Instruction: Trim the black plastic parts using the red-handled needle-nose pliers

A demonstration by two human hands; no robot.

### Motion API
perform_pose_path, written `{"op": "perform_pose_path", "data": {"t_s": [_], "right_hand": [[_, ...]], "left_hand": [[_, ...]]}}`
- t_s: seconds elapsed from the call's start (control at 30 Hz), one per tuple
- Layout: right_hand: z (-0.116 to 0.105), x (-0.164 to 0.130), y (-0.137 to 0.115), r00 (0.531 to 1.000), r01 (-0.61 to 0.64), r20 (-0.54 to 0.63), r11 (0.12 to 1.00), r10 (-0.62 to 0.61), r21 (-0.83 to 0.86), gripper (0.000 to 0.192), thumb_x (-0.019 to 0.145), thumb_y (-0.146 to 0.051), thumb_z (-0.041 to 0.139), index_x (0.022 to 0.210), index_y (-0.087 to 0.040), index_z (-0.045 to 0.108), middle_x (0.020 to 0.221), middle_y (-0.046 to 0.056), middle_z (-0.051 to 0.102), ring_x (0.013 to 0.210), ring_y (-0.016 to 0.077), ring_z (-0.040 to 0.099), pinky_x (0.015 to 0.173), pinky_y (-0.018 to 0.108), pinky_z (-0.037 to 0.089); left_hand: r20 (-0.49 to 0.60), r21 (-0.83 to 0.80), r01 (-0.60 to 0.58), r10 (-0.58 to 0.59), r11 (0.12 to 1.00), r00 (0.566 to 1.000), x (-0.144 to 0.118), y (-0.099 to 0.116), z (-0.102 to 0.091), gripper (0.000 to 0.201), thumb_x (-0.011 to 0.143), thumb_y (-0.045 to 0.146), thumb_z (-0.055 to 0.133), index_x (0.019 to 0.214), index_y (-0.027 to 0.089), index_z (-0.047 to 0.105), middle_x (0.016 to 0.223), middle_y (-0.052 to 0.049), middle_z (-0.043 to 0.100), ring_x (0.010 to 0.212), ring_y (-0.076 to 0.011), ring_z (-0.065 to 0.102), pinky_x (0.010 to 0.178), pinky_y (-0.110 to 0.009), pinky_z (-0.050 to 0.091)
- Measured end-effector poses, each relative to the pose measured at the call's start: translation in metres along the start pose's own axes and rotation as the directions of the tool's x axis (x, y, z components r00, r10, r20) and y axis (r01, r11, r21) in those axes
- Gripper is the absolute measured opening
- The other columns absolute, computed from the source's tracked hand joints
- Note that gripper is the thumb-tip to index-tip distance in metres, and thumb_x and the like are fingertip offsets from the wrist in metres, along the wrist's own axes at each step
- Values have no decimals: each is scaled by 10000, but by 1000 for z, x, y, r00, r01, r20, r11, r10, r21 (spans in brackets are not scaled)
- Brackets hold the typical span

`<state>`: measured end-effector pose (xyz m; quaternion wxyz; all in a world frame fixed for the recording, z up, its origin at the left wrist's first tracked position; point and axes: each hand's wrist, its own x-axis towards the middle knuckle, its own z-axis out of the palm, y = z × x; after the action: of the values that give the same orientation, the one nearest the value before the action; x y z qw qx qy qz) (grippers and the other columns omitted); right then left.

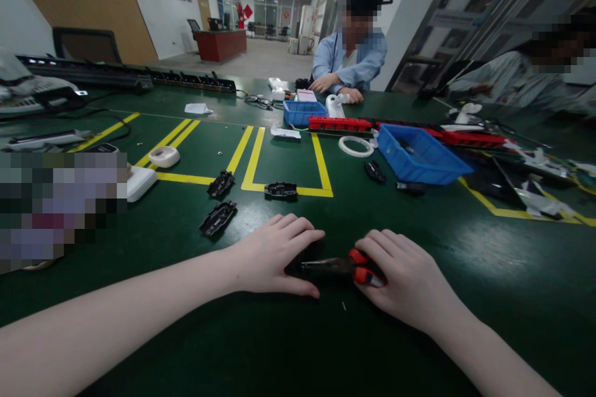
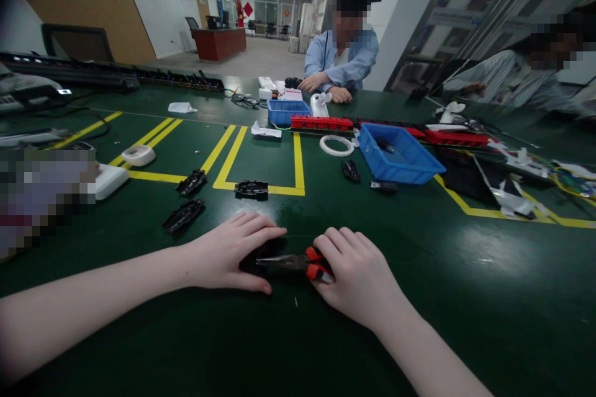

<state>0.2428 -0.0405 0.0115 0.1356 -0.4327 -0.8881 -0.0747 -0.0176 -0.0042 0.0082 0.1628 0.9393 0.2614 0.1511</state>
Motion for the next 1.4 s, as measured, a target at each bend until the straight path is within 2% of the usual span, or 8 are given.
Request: {"op": "perform_pose_path", "data": {"t_s": [0.27,0.43,0.63,0.83,0.97,1.2,1.4], "right_hand": [[2,-1,-5,1000,-10,-1,999,10,36,189,723,-186,606,911,-179,587,866,66,629,745,201,555,639,315,428],[1,-2,-8,1000,-18,-19,1000,19,17,214,686,-129,564,894,-177,585,855,65,617,734,201,531,634,318,410],[2,-1,-10,1000,12,-9,1000,-11,17,253,681,-125,564,927,-178,592,896,75,623,750,204,533,636,316,415],[6,-2,-9,1000,10,-29,999,-9,33,213,719,-155,574,929,-178,591,899,77,629,752,205,544,629,321,424],[9,-1,-8,999,-5,-52,997,9,73,266,710,-129,552,968,-177,590,935,83,644,816,224,575,679,349,454],[10,0,-5,995,11,-99,994,1,112,308,728,-117,545,1026,-182,585,1018,96,665,969,260,614,813,402,496],[9,0,-5,990,41,-142,992,-23,122,263,752,-110,548,1002,-177,596,1016,94,675,969,249,629,825,396,507]], "left_hand": [[-27,1,-27,27,1000,999,-1,0,1,729,825,568,669,1360,114,471,1222,-136,574,1073,-272,549,892,-376,503],[-70,-6,-40,39,999,997,-2,0,2,719,816,553,670,1352,120,466,1192,-133,572,1052,-267,554,875,-371,514],[-44,-51,-29,27,998,999,-4,2,0,704,784,504,701,1320,110,472,1181,-137,557,1004,-248,569,802,-342,542],[-31,-93,-12,9,996,999,-3,3,-1,573,792,442,696,1238,128,518,1163,-121,567,1004,-242,568,817,-345,542],[-28,-110,-4,1,994,1000,-3,3,-1,540,811,440,679,1232,144,517,1148,-111,592,1025,-248,568,847,-360,531],[-52,-116,-3,-3,993,999,-2,1,2,597,803,500,679,1249,136,519,1123,-112,607,994,-247,581,816,-358,528],[-67,-29,-35,33,999,997,-3,0,5,762,780,627,657,1322,121,478,1128,-130,597,958,-245,585,739,-327,508]]}}
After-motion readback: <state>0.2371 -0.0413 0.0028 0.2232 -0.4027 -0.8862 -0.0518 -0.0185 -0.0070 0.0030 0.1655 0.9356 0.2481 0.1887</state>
